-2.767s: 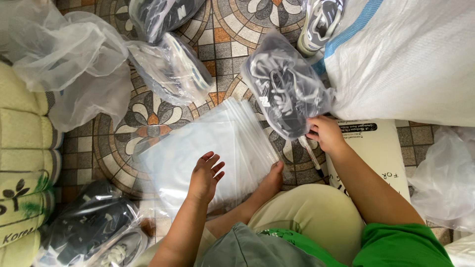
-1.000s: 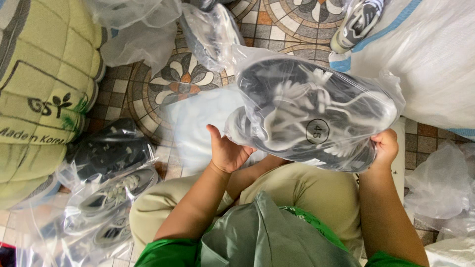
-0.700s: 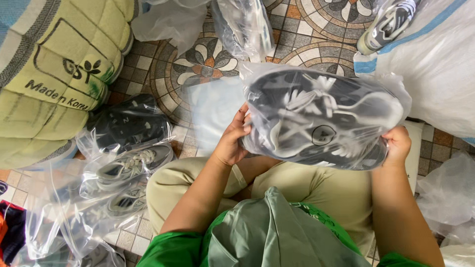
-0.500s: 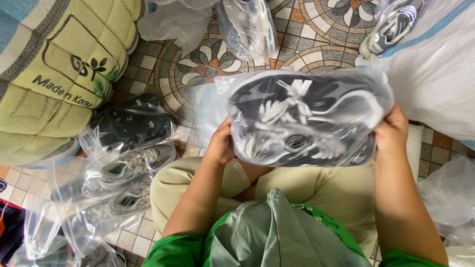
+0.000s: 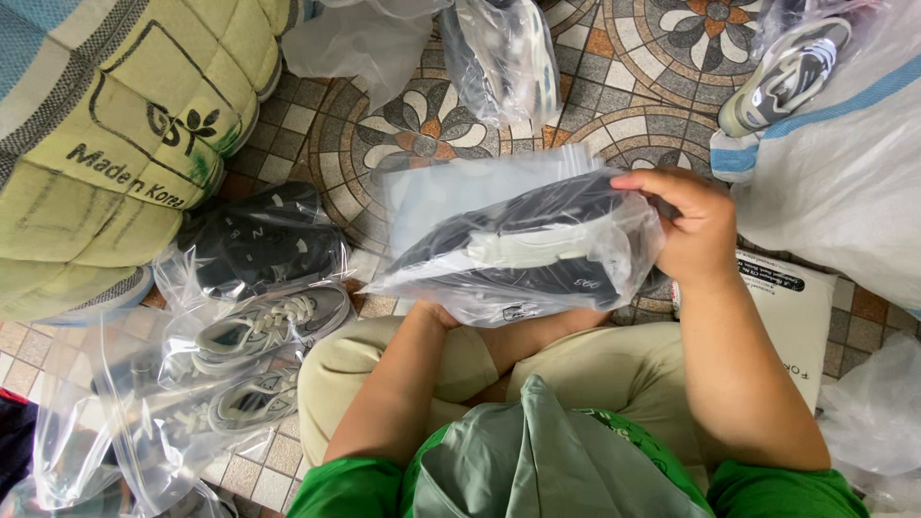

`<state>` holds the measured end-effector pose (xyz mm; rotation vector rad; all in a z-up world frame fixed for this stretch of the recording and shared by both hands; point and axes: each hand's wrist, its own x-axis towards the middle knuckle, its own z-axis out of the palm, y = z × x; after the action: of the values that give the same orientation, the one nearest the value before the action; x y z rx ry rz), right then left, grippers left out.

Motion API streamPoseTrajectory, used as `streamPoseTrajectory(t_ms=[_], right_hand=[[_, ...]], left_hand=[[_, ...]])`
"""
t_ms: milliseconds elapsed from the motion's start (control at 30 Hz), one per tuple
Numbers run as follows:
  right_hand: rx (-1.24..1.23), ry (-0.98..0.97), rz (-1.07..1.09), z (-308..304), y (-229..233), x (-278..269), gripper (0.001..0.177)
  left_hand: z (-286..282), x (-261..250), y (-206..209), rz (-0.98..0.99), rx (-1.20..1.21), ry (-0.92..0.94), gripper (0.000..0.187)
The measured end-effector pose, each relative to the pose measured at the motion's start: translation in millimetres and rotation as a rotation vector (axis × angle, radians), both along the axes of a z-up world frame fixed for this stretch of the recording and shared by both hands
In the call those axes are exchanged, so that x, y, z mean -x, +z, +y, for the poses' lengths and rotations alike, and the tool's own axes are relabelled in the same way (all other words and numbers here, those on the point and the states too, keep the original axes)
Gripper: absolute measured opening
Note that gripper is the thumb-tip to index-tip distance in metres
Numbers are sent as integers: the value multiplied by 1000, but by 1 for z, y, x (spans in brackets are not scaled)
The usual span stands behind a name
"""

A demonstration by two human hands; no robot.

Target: The person sits on the floor and places pairs of athletic shoes into clear plastic zip bags, sealing each bag by hand and using a white marker to write on the plastic bags.

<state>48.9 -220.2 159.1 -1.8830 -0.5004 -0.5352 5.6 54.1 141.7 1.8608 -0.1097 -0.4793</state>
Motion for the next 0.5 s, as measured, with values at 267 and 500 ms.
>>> streamPoseTrajectory(t_ms=[267, 500], right_hand=[[-180, 39, -25, -15, -49, -19, 16], [-276, -346, 435, 2, -70, -16, 27]], left_hand=[[33, -37, -131, 295, 622, 469, 83], [65, -50, -187, 535, 1111, 900, 121]])
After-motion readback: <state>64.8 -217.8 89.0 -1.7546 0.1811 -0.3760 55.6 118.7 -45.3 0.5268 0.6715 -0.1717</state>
